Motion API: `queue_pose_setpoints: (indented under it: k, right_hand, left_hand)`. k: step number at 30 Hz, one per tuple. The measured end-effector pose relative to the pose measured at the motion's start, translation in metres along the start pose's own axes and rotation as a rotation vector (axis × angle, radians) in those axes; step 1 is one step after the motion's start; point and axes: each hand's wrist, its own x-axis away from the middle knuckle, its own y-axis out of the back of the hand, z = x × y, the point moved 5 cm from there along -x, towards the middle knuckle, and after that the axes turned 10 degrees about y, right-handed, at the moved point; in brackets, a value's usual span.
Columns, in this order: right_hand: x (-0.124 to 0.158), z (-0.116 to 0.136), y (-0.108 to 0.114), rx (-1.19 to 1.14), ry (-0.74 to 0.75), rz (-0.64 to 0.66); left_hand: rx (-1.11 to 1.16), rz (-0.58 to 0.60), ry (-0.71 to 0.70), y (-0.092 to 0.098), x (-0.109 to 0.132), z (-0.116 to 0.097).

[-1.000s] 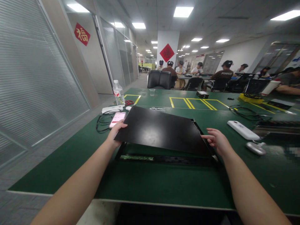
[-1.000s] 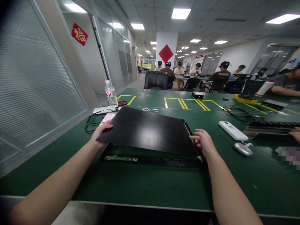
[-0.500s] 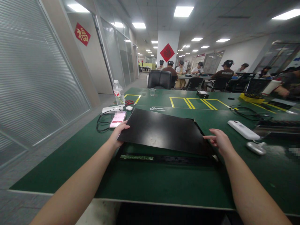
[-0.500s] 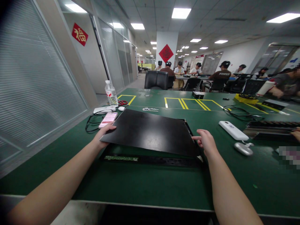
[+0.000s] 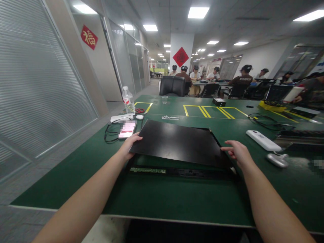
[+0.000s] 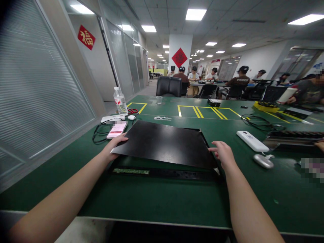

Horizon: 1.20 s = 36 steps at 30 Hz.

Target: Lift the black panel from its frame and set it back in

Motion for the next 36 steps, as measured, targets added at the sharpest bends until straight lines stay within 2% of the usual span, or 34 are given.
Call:
queue_pose_setpoints:
  k: [5,10,17,25,36]
  right_hand:
    - [0.000,-0.001,0.001,0.031,0.023,-0.010]
    - [0.001,0.000,0.000,0.105,0.081,0.001]
    - [-0.005,-0.002,0.003,0.338,0.179,0.031]
    - [0.002,0.010,-0.002,0.584,0.193,0.046]
    - [0.005,0.015,-0.005,0.653,0.246,0.046]
  left_hand:
    - [-0.004,-0.027,0.047,-0.004,0.005,0.000]
    - [-0.008,-0.045,0.027,0.000,0.002,0.002]
    - [-0.011,-0.066,0.006,0.005,-0.004,0.004]
    - [-0.036,-0.071,0.014,-0.005,0.009,-0.003]
    - [-0.043,-0.094,-0.003,-0.007,0.011,-0.005]
